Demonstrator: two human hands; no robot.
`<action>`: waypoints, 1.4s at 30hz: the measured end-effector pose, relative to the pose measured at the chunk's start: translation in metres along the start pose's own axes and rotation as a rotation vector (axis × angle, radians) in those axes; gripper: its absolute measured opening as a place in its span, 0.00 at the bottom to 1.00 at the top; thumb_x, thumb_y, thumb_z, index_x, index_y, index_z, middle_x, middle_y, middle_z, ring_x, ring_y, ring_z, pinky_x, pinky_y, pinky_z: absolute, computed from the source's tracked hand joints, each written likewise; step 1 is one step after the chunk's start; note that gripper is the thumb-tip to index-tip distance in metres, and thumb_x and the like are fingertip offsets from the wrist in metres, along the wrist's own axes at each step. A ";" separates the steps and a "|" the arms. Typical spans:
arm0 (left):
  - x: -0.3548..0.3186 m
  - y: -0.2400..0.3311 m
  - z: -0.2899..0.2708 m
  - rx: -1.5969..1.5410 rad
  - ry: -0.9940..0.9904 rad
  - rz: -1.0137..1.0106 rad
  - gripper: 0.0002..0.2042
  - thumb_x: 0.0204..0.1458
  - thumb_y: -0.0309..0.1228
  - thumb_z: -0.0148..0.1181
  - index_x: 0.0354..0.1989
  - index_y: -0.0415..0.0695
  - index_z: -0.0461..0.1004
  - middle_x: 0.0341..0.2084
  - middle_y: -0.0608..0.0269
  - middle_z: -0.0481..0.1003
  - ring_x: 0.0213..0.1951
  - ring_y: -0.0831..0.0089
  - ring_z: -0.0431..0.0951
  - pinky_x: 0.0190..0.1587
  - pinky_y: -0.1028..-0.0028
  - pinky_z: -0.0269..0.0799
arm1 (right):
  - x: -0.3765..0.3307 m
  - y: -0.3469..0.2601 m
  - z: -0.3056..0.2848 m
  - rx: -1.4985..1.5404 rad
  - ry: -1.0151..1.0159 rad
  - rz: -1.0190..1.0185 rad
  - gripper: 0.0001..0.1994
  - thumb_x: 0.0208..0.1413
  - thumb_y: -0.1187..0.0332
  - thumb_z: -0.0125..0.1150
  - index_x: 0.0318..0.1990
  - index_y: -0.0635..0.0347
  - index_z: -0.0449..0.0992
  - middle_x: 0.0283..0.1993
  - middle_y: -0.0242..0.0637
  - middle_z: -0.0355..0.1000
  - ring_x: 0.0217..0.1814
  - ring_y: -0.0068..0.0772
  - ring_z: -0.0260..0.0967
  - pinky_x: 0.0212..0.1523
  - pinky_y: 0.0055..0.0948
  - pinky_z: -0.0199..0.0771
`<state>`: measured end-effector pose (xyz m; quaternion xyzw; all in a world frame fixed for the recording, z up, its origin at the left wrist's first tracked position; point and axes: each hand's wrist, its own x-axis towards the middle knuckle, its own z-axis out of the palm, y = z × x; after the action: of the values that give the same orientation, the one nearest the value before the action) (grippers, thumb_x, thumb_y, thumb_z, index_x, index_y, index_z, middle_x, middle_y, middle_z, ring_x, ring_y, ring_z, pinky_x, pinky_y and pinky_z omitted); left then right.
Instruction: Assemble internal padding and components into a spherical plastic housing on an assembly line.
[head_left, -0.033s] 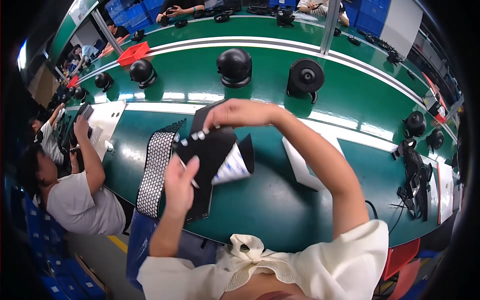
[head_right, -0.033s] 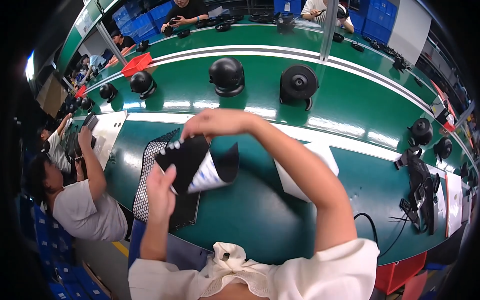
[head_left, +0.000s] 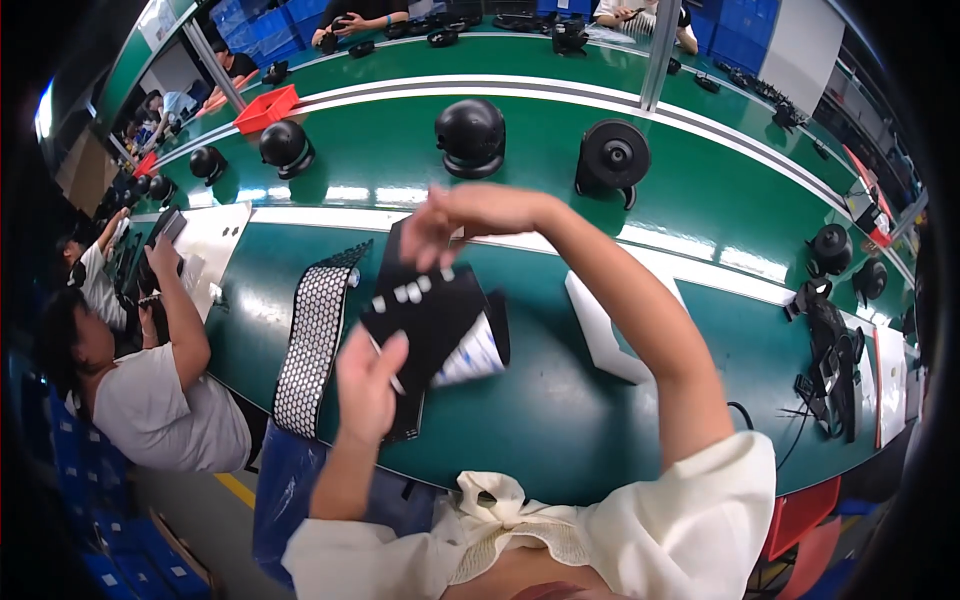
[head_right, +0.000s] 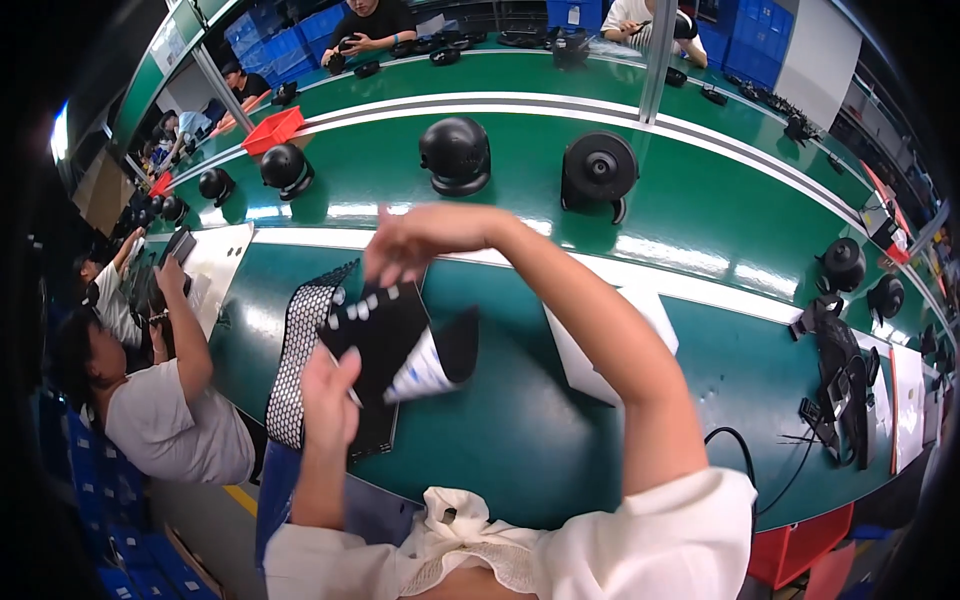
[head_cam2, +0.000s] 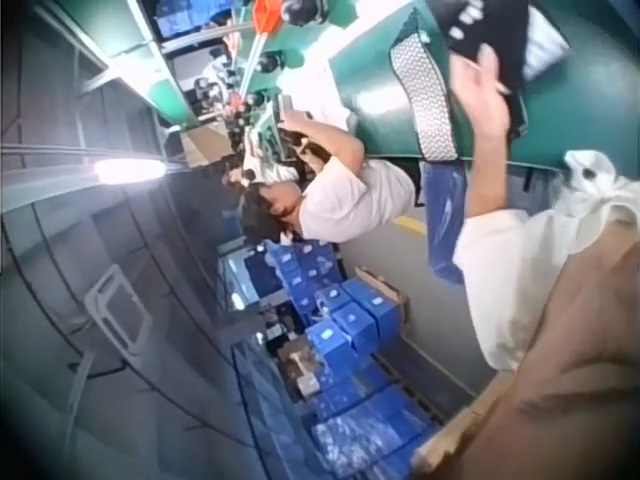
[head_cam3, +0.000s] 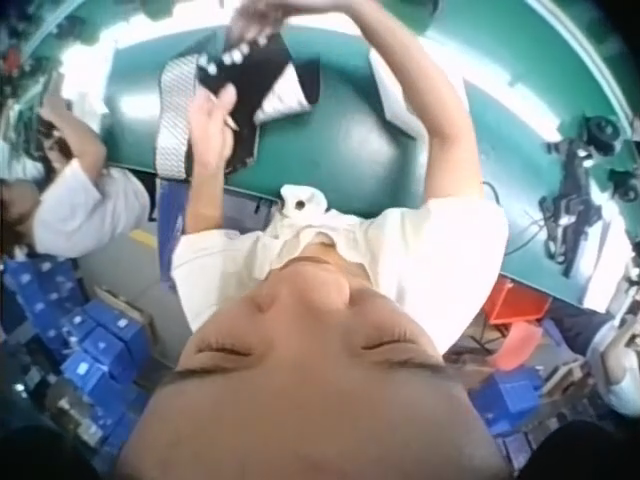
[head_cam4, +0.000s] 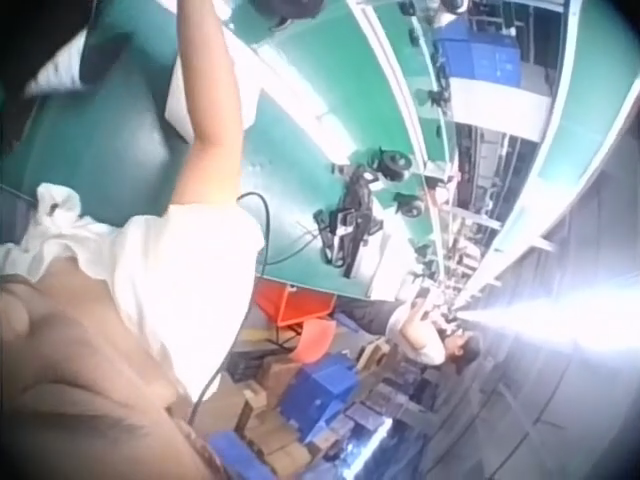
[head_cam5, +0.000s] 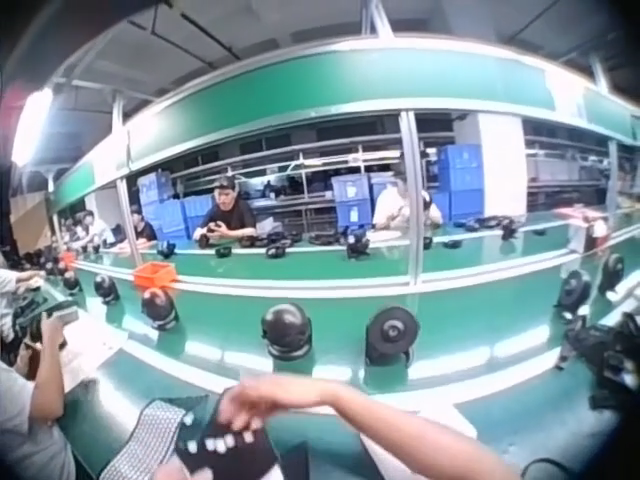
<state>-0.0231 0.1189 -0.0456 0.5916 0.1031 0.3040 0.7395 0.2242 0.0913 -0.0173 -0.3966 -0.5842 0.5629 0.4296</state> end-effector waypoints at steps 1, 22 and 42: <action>-0.012 -0.005 0.008 -0.074 0.019 0.030 0.19 0.47 0.19 0.46 0.51 0.31 0.57 0.46 0.53 0.65 0.48 0.68 0.67 0.52 0.71 0.60 | 0.012 0.013 -0.032 -0.081 0.365 -0.025 0.29 0.50 0.45 0.46 0.48 0.63 0.64 0.51 0.43 0.61 0.47 0.32 0.64 0.42 0.24 0.67; -0.056 -0.043 -0.018 -0.082 -0.287 -0.301 0.16 0.51 0.22 0.45 0.49 0.33 0.59 0.41 0.62 0.69 0.43 0.78 0.67 0.48 0.79 0.59 | -0.104 -0.006 -0.007 0.079 1.103 -0.199 0.34 0.42 0.62 0.61 0.56 0.57 0.51 0.49 0.38 0.59 0.49 0.29 0.61 0.45 0.25 0.67; -0.006 -0.052 0.094 0.141 -0.912 0.031 0.07 0.45 0.16 0.43 0.34 0.32 0.63 0.61 0.46 0.25 0.62 0.49 0.30 0.57 0.55 0.45 | -0.246 0.089 0.101 -0.840 0.949 0.076 0.32 0.42 0.56 0.58 0.54 0.59 0.58 0.59 0.47 0.51 0.64 0.49 0.40 0.61 0.40 0.43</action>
<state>0.0370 0.0333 -0.0700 0.7153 -0.2210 0.0160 0.6627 0.2041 -0.1694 -0.1194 -0.7581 -0.4869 0.0634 0.4293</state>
